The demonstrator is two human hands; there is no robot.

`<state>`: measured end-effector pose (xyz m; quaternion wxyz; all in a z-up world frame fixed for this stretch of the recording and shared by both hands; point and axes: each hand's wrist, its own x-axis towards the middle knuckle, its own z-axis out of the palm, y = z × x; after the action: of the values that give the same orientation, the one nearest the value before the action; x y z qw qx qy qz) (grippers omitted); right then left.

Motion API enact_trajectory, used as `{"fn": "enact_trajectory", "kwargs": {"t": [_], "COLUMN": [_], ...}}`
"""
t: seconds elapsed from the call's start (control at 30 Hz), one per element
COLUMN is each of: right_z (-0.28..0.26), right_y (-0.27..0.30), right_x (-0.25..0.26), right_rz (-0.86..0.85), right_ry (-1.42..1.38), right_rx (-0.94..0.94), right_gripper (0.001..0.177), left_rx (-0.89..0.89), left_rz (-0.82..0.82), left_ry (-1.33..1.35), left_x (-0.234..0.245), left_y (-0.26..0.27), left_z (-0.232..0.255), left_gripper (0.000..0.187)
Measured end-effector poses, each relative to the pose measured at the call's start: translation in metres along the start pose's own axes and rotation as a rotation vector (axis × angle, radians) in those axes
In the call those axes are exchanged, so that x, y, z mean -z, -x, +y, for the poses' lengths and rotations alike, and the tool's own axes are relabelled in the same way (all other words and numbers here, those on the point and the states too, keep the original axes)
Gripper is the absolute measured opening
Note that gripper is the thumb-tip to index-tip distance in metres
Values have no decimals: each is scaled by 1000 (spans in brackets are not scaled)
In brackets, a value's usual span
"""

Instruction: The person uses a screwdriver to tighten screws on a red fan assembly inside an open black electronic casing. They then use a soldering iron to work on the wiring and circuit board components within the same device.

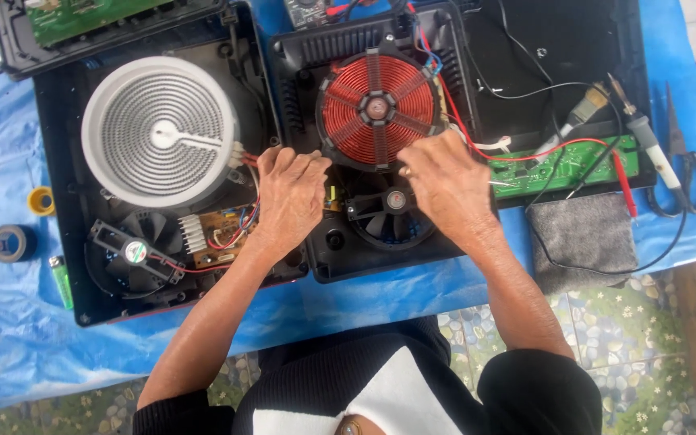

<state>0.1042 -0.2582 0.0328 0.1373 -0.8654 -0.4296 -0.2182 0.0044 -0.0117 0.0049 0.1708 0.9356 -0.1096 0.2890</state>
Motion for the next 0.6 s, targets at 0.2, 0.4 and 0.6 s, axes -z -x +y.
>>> {"fn": "enact_trajectory", "kwargs": {"t": [0.2,0.4,0.6], "right_z": [82,123,136], "right_y": [6,-9,-15], "right_x": [32,24,-22], "right_rz": [198,118,0], "right_ry": [116,-21,-35], "right_rx": [-96,-266,-115], "right_gripper": [16,15,16], "left_rx": [12,92,122], "left_rz": [8,-14,-33], "left_ry": [-20,78,106], "left_x": [1,13,14], "left_y": [0,-7,-8], "left_z": [2,10,14], "left_gripper": [16,36,28]}}
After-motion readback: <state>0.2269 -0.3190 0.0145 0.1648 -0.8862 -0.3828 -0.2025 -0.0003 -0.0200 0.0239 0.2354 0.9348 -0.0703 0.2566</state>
